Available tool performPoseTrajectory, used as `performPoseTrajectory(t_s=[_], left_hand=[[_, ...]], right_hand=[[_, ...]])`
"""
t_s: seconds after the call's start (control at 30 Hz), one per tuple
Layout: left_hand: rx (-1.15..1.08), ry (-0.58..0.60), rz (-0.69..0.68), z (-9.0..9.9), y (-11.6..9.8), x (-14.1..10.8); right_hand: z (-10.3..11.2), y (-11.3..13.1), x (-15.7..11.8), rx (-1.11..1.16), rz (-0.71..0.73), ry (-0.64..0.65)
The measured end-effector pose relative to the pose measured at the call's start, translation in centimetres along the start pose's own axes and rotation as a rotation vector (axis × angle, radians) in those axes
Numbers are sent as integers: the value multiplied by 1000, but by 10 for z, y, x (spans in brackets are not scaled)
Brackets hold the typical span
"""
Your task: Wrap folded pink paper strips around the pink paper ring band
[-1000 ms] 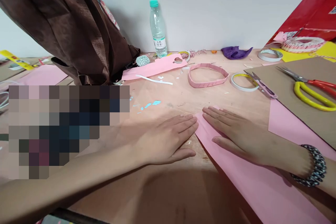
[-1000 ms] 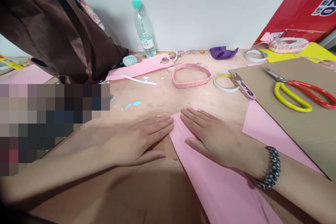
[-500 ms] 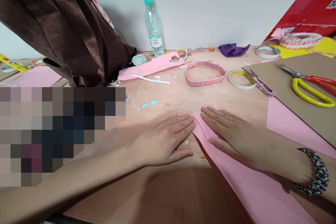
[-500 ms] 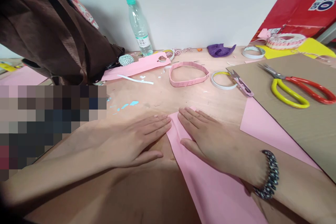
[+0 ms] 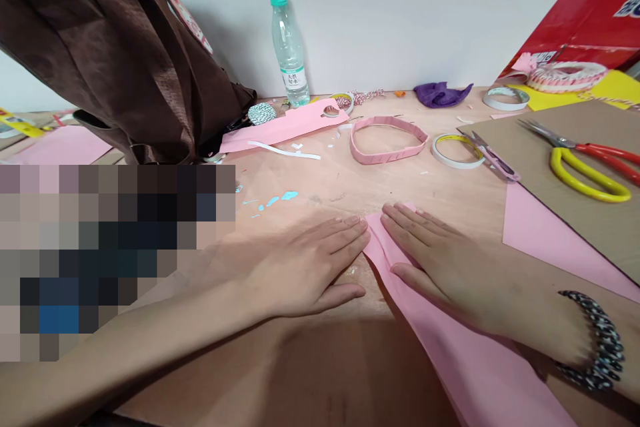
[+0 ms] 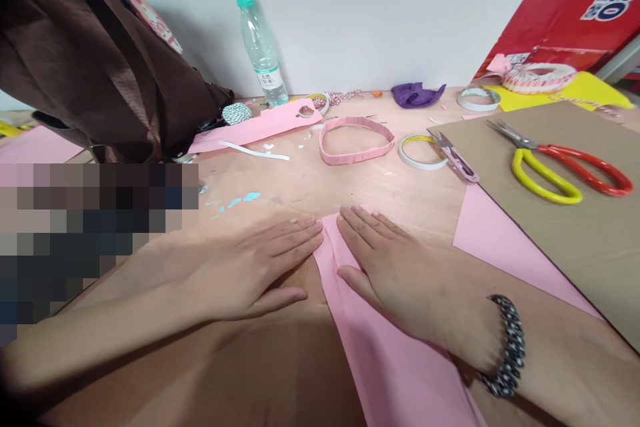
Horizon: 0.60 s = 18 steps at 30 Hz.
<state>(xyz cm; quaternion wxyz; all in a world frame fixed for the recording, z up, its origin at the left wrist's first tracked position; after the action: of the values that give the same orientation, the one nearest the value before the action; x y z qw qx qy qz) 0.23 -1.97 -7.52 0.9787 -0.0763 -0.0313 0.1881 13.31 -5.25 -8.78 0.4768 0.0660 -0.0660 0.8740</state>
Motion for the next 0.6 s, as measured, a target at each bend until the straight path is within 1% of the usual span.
performPoseTrajectory(t_s=[0.2, 0.33, 0.47, 0.5, 0.53, 0.6], left_hand=[[-20, -14, -6, 2, 0, 0], [-24, -66, -56, 7, 2, 5], [19, -176, -151, 12, -8, 21], [6, -182, -174, 10, -12, 27], [-11, -160, -183, 6, -14, 34], [-27, -152, -152, 0, -14, 48]], right_hand=[[-1, -2, -2, 15, -52, 18], [-3, -10, 3, 49, -61, 30], [-7, -30, 9, 139, -48, -22], [-8, -37, 10, 161, -31, -47], [-10, -43, 10, 178, -8, -75], [-13, -61, 10, 186, -22, -130]])
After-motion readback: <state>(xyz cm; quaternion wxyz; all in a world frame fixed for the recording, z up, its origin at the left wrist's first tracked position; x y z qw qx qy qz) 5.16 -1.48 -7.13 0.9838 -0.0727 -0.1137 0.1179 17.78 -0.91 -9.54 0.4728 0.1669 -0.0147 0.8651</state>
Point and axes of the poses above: each hand's wrist, its own x-axis towards the middle knuckle, its own z-axis out of the back of the hand, y = z × x, the point moved 8 cm from there along x, towards the middle knuckle, and after that the axes turned 1 degree about z, right-handed, at the moved point
